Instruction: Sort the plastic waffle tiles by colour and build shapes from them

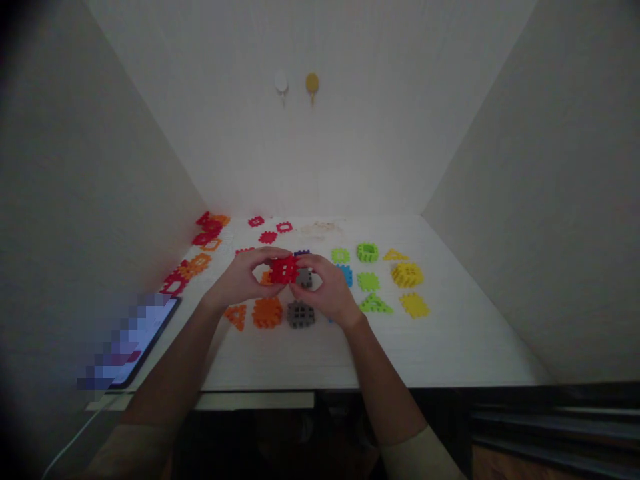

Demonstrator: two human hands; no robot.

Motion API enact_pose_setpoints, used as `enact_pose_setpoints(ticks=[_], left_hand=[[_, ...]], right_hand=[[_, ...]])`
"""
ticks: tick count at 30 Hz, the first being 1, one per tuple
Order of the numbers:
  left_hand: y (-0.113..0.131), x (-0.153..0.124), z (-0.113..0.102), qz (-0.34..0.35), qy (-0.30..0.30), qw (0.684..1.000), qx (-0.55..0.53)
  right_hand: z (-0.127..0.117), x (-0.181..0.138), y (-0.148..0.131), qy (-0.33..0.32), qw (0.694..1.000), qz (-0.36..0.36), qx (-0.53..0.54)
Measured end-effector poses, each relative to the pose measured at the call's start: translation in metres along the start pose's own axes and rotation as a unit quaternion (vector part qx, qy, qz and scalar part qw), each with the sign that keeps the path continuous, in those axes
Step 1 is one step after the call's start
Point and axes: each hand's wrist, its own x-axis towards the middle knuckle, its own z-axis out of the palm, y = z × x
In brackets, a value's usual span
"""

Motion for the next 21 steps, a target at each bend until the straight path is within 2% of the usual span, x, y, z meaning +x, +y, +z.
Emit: enact_pose_setpoints(ticks=[13, 17, 21], left_hand=[[0.001, -0.004, 0.001, -0.002, -0.005, 0.999, 0.038], [0.006, -0.005, 0.0, 0.009, 0.016, 1.0, -0.006], [0.026, -0.017, -0.001, 0.012, 0.045, 0.996, -0.076]], right_hand=[[-0.002, 0.0, -0.001, -0.017, 0.999, -0.024, -0.018], [-0.003, 0.0, -0.003, 0.003, 1.0, -0.016, -0.002], [-0.013, -0.009, -0.018, 0.024, 0.999, -0.017, 0.029]])
